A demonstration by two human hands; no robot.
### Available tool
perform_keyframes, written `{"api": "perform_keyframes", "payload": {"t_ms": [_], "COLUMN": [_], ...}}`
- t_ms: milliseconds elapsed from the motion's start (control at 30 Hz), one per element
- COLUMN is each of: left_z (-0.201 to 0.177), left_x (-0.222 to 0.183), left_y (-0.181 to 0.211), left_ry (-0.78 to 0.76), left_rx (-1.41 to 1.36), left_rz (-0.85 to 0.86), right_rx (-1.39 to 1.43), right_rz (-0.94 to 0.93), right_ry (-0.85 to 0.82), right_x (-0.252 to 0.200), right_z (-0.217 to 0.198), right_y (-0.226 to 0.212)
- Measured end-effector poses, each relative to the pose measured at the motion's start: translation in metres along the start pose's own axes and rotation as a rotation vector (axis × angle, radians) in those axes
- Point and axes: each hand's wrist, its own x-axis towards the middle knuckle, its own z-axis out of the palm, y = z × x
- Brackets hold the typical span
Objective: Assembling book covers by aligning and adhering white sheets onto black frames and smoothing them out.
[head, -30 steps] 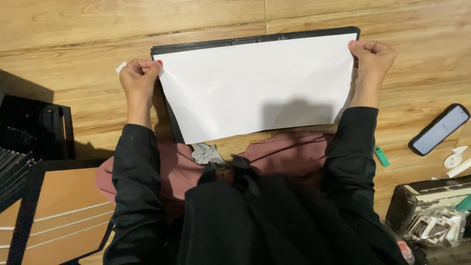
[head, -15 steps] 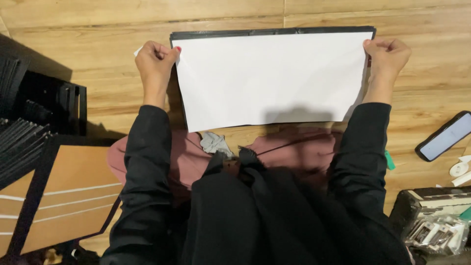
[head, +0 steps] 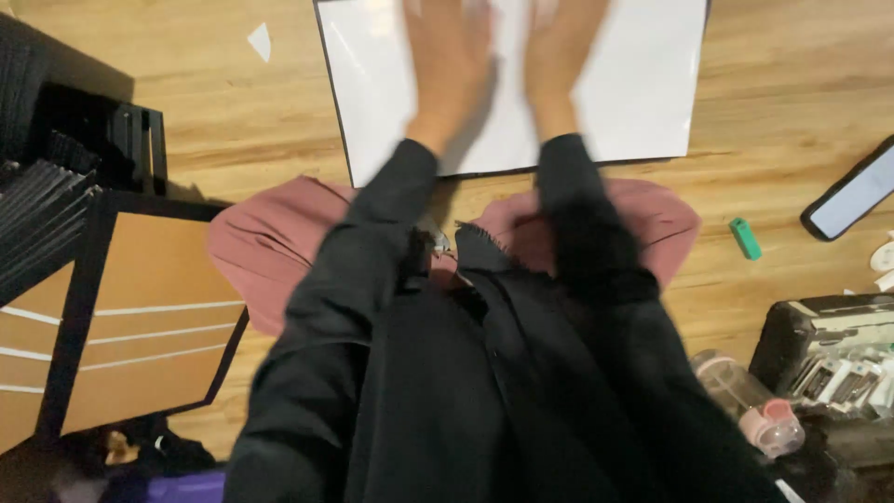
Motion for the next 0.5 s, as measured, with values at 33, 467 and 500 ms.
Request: {"api": "perform_keyframes", "payload": {"t_ms": [33,467,500], "left_z": [0.010,-0.065,-0.070], "left_x": [-0.012,-0.063,-0.067], "left_y": [-0.003,-0.033,-0.039], "left_ry": [0.011,-0.512,-0.470], "left_rx": [-0.004,0.771,0.810], "left_rz": [0.016,-0.214,-0.229], "right_rx": [0.001,-0.211,-0.235], "right_rz": [-0.006,0.119,0.143], "right_ry": [0.019,-0.336,-0.306], "right_x": [-0.003,-0.042,-0.044], "right_z": [-0.007,-0.098,-0.100], "right_y": [-0.014,0.044,0.056]}}
